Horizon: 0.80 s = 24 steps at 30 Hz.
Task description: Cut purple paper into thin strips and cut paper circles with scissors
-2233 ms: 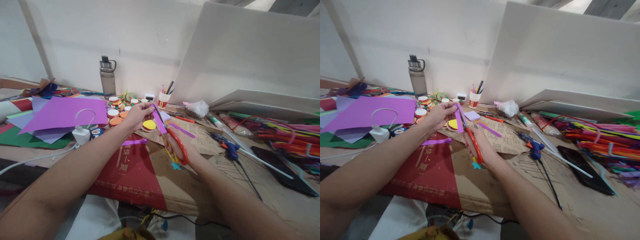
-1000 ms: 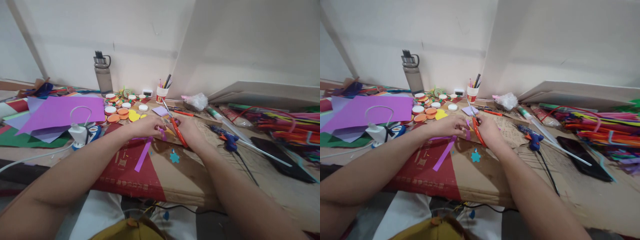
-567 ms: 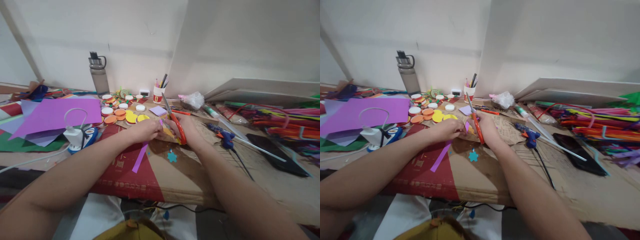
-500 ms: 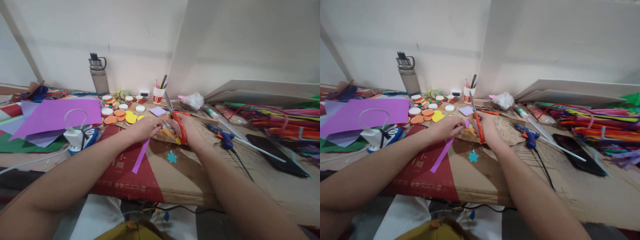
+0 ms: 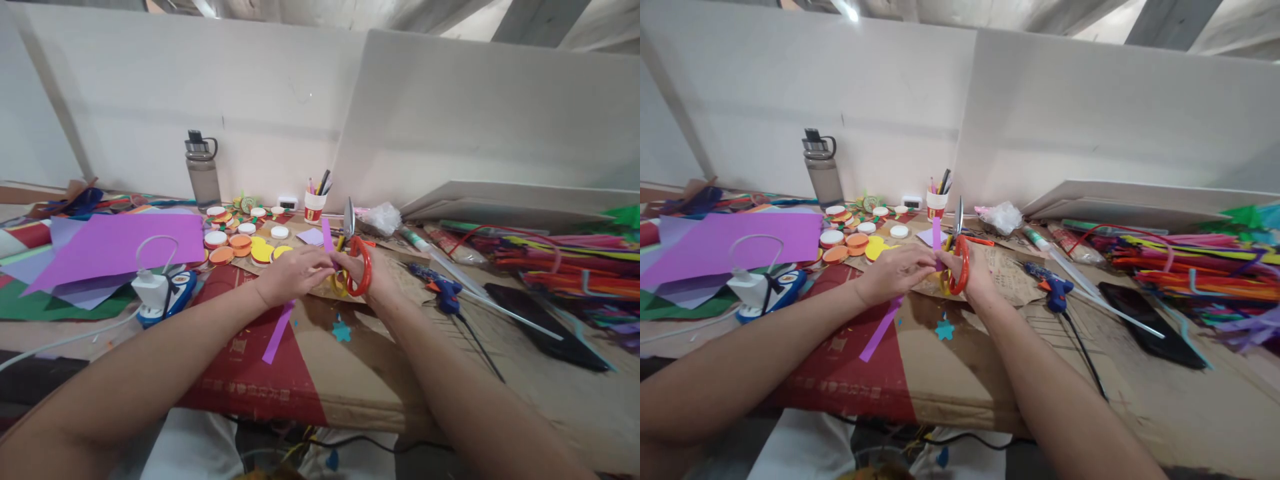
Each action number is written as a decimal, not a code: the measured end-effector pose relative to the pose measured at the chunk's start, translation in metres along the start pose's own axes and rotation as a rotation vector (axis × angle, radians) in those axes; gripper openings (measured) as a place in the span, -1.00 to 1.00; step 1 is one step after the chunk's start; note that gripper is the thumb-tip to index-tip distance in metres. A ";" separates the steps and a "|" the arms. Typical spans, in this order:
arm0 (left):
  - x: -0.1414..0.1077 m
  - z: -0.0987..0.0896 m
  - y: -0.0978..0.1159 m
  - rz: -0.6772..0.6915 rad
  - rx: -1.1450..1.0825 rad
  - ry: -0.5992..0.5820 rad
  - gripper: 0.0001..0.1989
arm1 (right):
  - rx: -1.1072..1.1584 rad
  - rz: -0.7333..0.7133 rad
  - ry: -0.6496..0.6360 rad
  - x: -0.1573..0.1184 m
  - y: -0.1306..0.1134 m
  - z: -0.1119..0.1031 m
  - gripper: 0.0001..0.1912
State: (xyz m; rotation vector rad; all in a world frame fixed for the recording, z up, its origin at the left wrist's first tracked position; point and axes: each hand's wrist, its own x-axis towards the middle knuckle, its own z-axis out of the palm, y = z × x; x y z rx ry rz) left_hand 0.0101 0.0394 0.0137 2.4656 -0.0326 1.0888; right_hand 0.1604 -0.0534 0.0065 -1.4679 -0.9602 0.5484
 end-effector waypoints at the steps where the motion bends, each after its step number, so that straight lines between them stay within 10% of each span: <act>1: 0.003 -0.001 0.002 -0.133 -0.074 0.068 -0.87 | -0.009 0.001 -0.001 -0.001 -0.001 0.000 -0.65; 6: 0.013 -0.008 0.000 -0.750 -0.583 0.219 -0.80 | -0.004 -0.074 -0.055 -0.005 -0.008 0.005 -0.58; 11: 0.013 -0.010 -0.005 -0.703 -0.750 0.067 -0.79 | 0.027 -0.203 -0.096 -0.011 -0.011 0.009 -0.59; 24: 0.023 -0.041 -0.021 -0.774 -0.820 0.598 -0.77 | -0.418 -0.247 -0.203 -0.016 -0.021 0.000 -0.70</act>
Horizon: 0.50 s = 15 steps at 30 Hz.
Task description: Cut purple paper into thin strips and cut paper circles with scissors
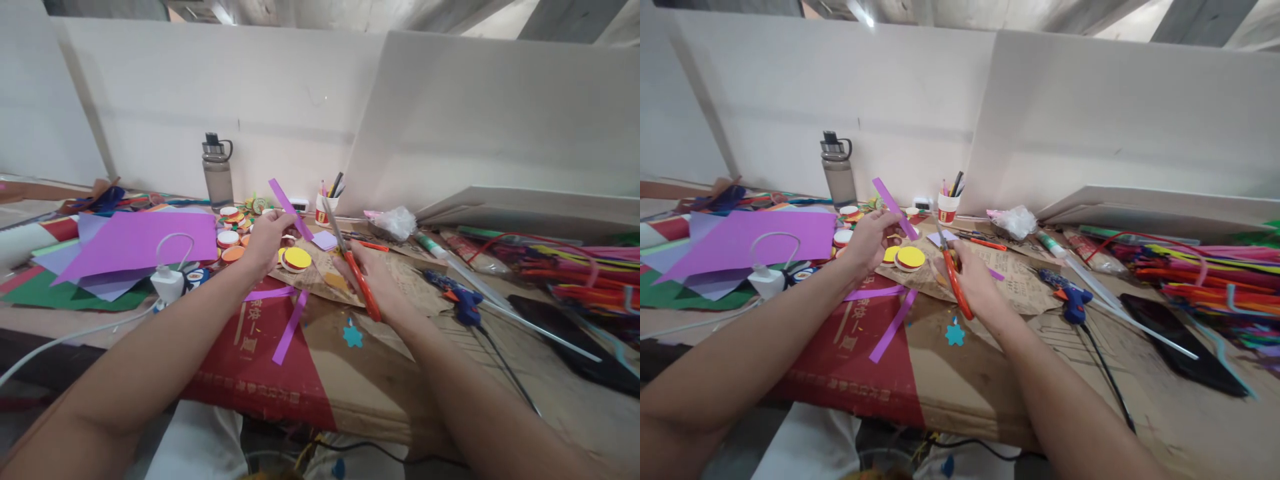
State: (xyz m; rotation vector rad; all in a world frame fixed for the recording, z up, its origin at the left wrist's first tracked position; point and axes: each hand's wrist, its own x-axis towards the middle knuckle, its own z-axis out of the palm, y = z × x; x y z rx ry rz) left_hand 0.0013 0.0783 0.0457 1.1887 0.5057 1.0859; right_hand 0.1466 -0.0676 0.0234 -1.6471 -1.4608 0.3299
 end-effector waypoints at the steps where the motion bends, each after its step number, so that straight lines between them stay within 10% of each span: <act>1: 0.001 -0.001 0.000 0.004 -0.012 0.010 -0.77 | -0.032 -0.017 -0.025 0.000 -0.003 -0.002 -0.72; 15: 0.002 -0.002 0.000 -0.015 -0.065 0.007 -0.83 | 0.254 0.143 -0.275 -0.010 -0.014 0.001 -0.60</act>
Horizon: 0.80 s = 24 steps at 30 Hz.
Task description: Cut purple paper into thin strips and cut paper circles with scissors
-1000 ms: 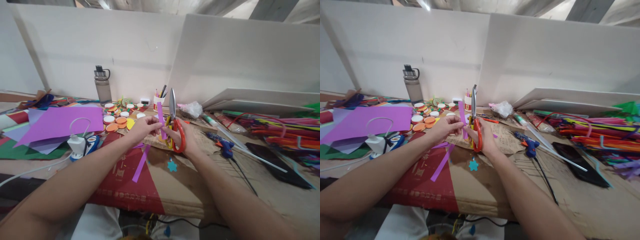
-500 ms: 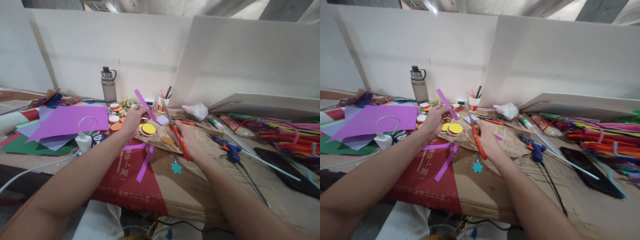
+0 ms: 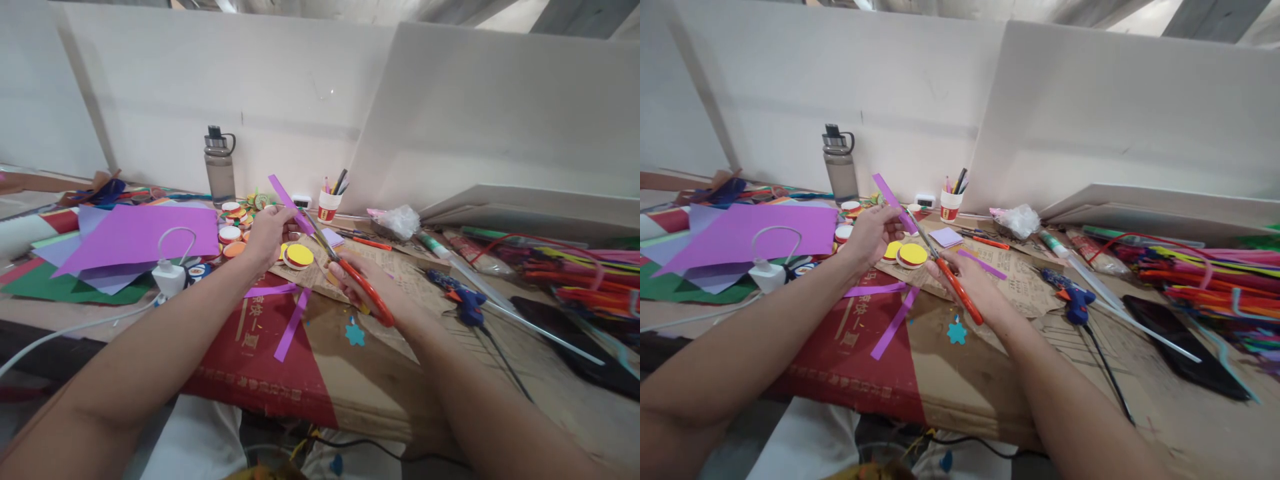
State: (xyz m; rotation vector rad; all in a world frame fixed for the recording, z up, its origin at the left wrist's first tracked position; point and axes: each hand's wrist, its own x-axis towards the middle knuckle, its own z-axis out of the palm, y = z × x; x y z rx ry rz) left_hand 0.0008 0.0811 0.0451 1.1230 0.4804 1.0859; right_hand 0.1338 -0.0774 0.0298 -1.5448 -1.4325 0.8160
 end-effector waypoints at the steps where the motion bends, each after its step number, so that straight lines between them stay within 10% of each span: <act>1: -0.001 0.001 0.000 -0.002 0.004 -0.004 -0.83 | 0.002 0.001 -0.002 0.000 0.000 0.000 -0.60; 24: 0.000 0.000 -0.002 0.003 0.011 -0.010 -0.79 | 0.068 0.029 -0.016 -0.001 0.000 0.002 -0.51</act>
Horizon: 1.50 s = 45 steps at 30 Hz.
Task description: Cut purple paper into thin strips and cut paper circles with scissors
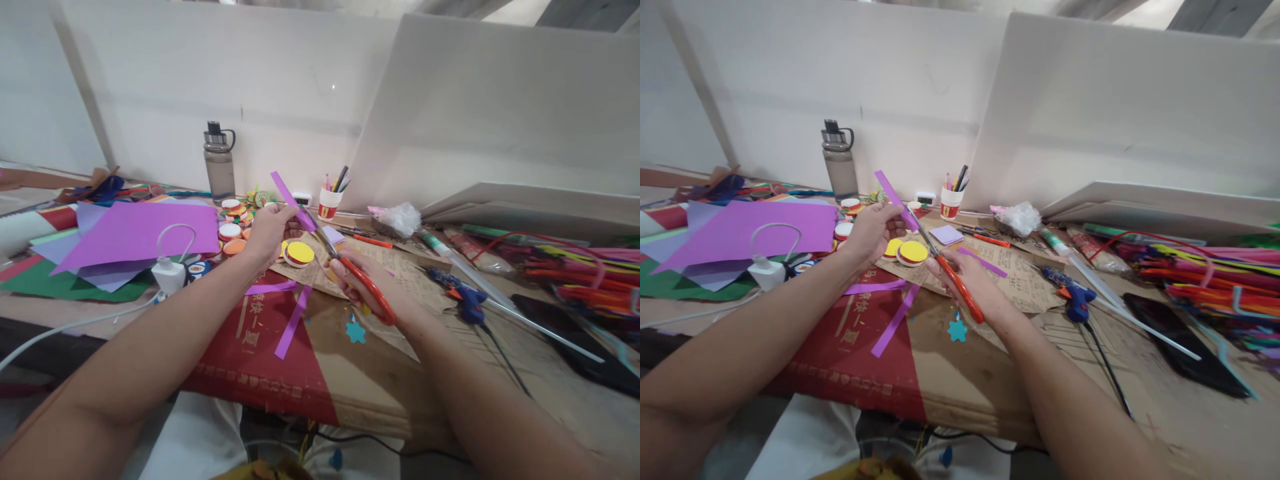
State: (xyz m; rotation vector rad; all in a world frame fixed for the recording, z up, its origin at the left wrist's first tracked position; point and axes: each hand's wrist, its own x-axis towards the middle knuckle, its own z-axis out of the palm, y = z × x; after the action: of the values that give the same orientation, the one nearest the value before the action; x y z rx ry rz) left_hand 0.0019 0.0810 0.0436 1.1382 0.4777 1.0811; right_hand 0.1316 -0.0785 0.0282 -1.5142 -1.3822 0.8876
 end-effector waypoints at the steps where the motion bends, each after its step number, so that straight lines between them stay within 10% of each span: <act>1: 0.000 0.000 0.000 0.001 -0.001 -0.001 -0.79 | 0.000 0.003 0.002 0.000 0.000 0.000 -0.52; 45: -0.007 0.005 0.004 -0.053 -0.008 -0.073 -0.88 | -0.001 -0.033 0.028 0.000 -0.003 0.004 -0.60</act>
State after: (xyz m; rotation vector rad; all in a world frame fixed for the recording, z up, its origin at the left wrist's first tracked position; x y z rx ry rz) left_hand 0.0007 0.0722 0.0480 1.1476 0.4433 0.9917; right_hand 0.1273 -0.0782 0.0293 -1.4949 -1.3840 0.8426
